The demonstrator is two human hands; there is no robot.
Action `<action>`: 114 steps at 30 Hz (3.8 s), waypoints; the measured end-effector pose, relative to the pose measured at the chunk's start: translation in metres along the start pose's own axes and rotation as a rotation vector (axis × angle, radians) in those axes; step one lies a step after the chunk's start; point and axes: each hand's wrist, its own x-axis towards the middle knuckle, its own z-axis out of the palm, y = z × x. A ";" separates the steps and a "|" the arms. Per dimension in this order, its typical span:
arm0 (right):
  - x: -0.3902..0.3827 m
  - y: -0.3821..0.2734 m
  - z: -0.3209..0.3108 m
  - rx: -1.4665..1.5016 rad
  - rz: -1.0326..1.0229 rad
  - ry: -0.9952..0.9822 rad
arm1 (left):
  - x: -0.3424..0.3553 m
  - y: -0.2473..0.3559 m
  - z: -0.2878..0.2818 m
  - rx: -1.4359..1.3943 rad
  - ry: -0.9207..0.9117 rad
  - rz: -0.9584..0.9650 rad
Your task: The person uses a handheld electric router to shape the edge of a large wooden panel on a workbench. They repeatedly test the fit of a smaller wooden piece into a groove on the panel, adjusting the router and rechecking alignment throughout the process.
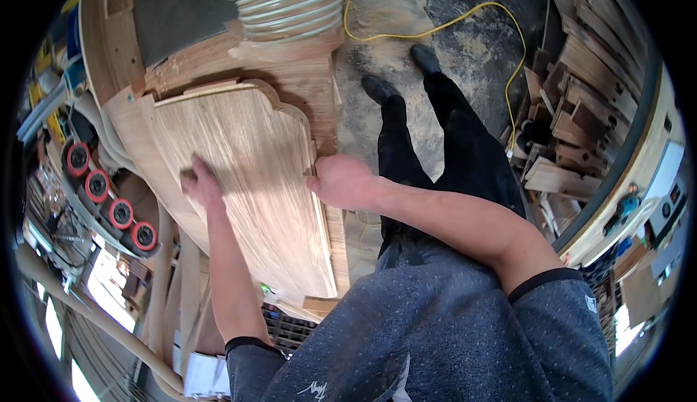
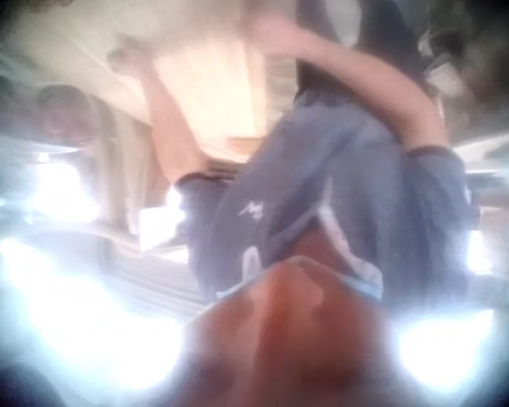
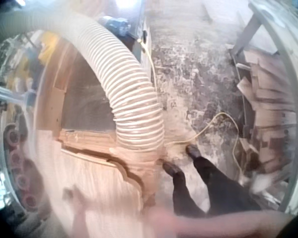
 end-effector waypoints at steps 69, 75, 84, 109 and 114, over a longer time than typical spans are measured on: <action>0.028 -0.015 -0.025 -0.681 -0.041 0.098 | -0.001 -0.054 -0.034 -0.182 -0.005 -0.170; 0.049 0.005 -0.030 -0.760 -0.093 0.070 | 0.000 -0.052 -0.034 -0.170 -0.006 -0.177; 0.056 0.012 -0.038 -0.818 -0.170 -0.006 | 0.003 -0.057 -0.025 -0.152 0.006 -0.179; 0.066 -0.066 -0.092 -0.482 -0.341 0.747 | 0.026 -0.086 0.017 0.031 0.109 -0.100; 0.065 -0.068 -0.087 -0.458 -0.442 0.797 | 0.025 -0.089 -0.006 0.052 0.023 -0.136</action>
